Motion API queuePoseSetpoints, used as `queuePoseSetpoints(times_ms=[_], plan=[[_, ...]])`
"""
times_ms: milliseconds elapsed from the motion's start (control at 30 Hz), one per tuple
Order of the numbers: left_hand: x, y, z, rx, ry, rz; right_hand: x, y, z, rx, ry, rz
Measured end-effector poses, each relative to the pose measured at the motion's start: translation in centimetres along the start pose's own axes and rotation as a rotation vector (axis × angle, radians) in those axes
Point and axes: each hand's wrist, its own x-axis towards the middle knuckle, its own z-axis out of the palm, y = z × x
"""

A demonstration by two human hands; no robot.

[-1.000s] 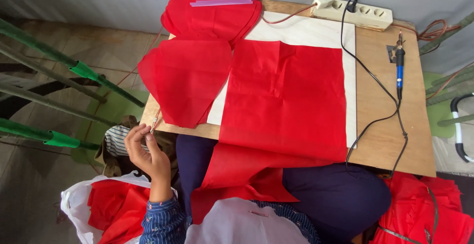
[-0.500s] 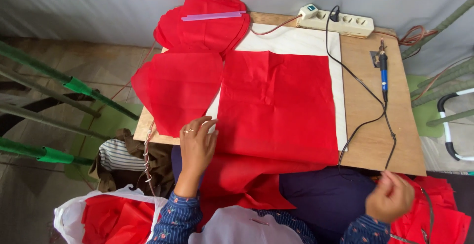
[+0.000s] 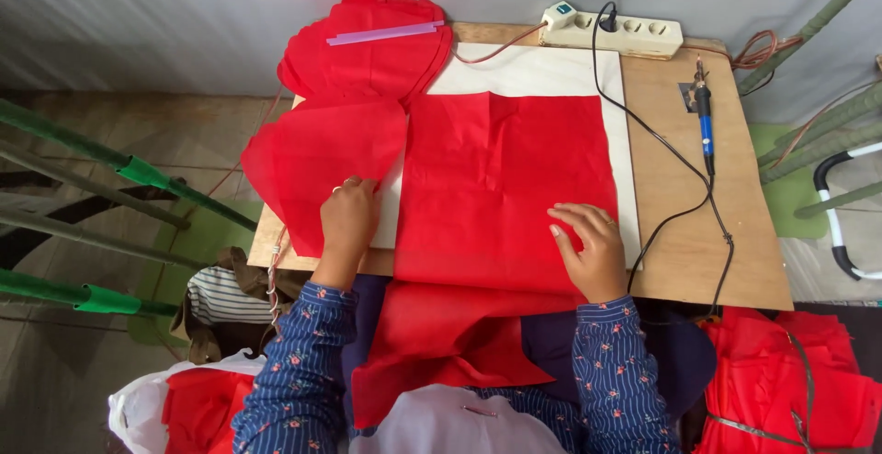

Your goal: A person is smoothing out red fabric pieces on a white board, then placing a blue template on top and using a soldering iron to cut the fabric into the shape of the template.

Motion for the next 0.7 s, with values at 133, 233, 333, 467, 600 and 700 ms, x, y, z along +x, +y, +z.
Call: queuePoseSetpoints(times_ms=[133, 233, 333, 467, 600, 700], plan=[[2.2, -1.7, -2.7, -0.165, -0.125, -0.093, -0.6, 1.2, 0.0, 0.039, -0.059, 0.024], [4.5, -1.5, -9.8, -0.304, -0.186, -0.160, -0.5, 1.6, -0.2, 0.040, -0.088, 0.063], [6.5, -2.7, -13.5, -0.462, -0.233, -0.179, -0.1, 1.4, -0.4, 0.028, -0.096, 0.071], [10.5, -4.6, -13.7, -0.271, -0.116, -0.198, 1.1, 0.7, -1.0, 0.034, -0.086, 0.088], [13.6, -5.1, -19.7, 0.264, 0.553, 0.066, 2.5, 0.0, -1.0, 0.014, -0.055, 0.026], [15.4, -3.1, -27.8, 0.184, 0.727, 0.223, 3.4, -0.8, -1.0, 0.009, -0.063, 0.005]])
